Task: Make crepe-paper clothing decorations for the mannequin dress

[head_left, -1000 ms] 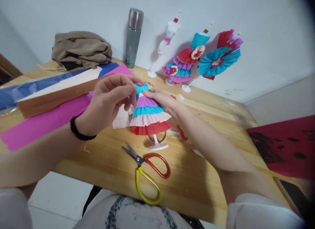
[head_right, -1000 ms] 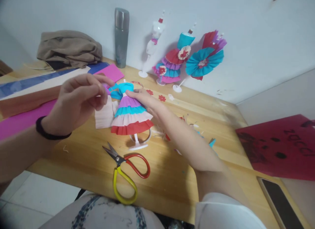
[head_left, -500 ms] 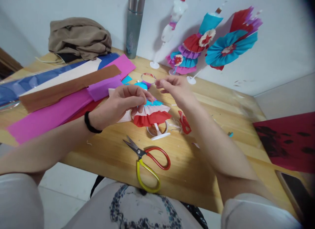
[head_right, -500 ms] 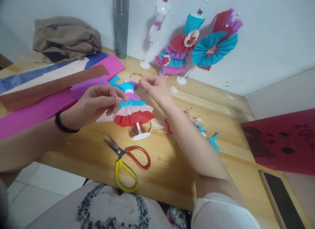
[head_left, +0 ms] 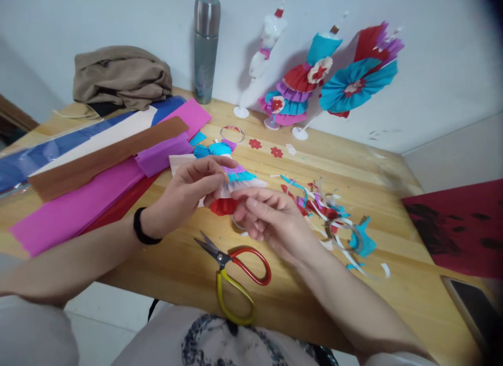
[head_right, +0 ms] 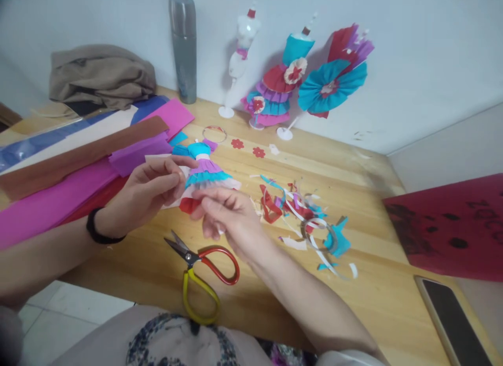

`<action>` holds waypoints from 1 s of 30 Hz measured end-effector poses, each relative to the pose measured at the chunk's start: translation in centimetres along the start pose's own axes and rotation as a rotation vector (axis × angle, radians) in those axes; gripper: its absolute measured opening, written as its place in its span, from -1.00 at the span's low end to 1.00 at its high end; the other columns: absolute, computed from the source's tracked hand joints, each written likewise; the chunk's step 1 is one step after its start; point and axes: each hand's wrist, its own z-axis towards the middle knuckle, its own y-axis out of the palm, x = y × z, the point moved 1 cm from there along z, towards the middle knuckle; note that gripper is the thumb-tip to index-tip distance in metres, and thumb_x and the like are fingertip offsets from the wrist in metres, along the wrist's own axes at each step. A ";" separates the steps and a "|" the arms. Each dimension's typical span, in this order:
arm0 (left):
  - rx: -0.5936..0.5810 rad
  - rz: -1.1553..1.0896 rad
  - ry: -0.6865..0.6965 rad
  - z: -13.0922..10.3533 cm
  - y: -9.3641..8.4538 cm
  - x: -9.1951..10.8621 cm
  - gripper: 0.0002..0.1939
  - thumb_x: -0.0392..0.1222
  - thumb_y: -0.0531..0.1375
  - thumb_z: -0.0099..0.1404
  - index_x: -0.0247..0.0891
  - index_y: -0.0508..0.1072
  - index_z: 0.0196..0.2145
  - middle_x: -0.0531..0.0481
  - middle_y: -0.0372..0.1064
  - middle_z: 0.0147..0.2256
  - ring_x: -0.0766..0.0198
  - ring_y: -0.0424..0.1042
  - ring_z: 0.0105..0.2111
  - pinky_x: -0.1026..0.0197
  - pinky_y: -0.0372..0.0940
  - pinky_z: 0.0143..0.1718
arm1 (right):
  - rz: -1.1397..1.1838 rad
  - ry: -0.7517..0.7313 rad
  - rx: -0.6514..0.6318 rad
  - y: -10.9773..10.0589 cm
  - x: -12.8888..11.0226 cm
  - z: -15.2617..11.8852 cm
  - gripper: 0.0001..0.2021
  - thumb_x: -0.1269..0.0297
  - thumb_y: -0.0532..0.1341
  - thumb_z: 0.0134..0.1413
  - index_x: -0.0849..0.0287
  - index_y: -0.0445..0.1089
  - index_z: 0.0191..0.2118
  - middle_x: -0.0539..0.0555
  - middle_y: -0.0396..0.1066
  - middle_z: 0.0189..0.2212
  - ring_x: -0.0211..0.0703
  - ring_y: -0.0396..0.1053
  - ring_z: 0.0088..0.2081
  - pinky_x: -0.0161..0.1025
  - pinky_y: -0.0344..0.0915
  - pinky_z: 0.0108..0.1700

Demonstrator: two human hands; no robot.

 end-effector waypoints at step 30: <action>-0.172 0.417 0.251 0.3 -0.1 0.5 -0.87 -0.30 0.25 0.26 -0.25 0.50 -0.46 -0.10 0.48 -0.03 0.12 0.40 0.06 0.22 0.39 -0.13 | -0.157 -0.205 0.103 -1.9 -0.9 1.4 -0.73 0.18 0.47 -0.10 0.17 0.48 -0.30 -0.02 0.52 -0.46 -0.37 0.37 -0.64 -0.44 0.20 -0.67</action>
